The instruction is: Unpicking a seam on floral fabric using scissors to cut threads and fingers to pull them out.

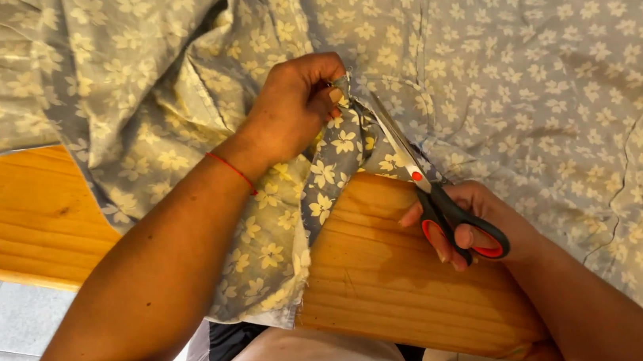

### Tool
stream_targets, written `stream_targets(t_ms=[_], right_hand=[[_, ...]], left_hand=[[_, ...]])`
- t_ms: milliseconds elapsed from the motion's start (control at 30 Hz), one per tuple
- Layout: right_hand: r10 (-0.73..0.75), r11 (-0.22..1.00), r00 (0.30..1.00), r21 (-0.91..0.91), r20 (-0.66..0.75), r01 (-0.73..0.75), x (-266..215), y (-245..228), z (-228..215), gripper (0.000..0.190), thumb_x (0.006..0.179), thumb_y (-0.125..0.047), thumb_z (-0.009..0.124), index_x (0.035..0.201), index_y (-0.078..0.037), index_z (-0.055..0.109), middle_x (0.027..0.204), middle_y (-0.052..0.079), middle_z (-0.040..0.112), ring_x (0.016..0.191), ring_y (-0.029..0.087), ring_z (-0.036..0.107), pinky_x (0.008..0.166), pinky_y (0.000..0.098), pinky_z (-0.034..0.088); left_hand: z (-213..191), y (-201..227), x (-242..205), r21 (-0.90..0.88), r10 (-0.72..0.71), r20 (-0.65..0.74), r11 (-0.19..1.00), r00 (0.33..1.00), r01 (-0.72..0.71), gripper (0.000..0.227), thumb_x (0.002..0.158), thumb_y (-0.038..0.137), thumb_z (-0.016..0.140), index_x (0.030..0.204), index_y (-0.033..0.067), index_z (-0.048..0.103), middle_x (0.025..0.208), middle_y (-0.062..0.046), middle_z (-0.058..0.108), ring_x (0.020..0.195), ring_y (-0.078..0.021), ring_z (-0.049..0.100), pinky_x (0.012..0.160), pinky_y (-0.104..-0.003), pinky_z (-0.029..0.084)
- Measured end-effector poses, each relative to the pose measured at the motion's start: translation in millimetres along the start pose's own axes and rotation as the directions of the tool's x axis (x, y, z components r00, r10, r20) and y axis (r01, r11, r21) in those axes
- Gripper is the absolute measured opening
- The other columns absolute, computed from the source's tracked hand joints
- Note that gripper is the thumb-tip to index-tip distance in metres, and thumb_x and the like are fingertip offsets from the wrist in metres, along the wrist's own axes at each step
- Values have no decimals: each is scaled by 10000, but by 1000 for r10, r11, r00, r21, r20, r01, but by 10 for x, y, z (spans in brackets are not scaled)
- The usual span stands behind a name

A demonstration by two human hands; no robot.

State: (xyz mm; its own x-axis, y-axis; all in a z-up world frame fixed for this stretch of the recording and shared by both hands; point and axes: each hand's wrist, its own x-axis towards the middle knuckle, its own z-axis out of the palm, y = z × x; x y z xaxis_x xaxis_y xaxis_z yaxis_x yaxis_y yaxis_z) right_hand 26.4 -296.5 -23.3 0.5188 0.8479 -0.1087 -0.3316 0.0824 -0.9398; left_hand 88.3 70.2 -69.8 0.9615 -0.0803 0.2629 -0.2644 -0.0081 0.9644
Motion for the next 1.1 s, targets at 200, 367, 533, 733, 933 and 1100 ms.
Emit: stream_targets(t_ms=[200,367,533,733,933,1100], right_hand=[[170,985,985,12,-30,-170,3,-192,67,909,988,-605,1025,1404,163,771,714,151,769,486,159,716,403,244,524],[203,979,979,16,8,-204,30,-234,78,898,993,-608,1025,1402,154,782,699,153,764,473,169,682,431,252,507],[207,977,978,-49,-10,-207,64,-274,132,918,1000,-665,979,1381,146,778,691,132,759,466,151,673,442,238,483],[212,977,977,-36,-7,-212,69,-247,121,919,991,-647,986,1396,149,773,663,148,749,454,156,665,439,233,456],[225,971,974,-76,-34,-227,62,-243,123,941,976,-685,962,1386,142,781,656,134,729,424,156,632,403,243,475],[235,968,971,-87,-40,-237,48,-225,107,934,970,-682,957,1393,133,786,676,126,739,432,146,647,400,230,477]], left_hand=[[-67,412,-87,195,195,127,956,972,-218,366,882,-241,502,906,119,566,899,-5,584,842,-145,635,719,-301,540],[-91,433,-88,314,242,155,907,958,-280,320,910,-208,585,919,110,551,919,-16,547,851,-181,530,741,-361,459],[-111,415,-80,329,266,185,890,946,-315,286,933,-180,589,940,103,546,951,-32,534,863,-201,498,746,-390,427],[-119,365,-64,419,260,213,847,942,-328,283,962,-158,655,979,108,557,976,-42,567,854,-220,533,740,-412,441],[-128,348,-58,422,266,226,840,937,-340,296,956,-167,636,971,110,534,982,-49,575,863,-227,543,734,-419,438],[-131,329,-52,440,278,243,822,929,-361,273,970,-146,647,983,107,544,970,-58,574,859,-251,545,739,-442,416]])
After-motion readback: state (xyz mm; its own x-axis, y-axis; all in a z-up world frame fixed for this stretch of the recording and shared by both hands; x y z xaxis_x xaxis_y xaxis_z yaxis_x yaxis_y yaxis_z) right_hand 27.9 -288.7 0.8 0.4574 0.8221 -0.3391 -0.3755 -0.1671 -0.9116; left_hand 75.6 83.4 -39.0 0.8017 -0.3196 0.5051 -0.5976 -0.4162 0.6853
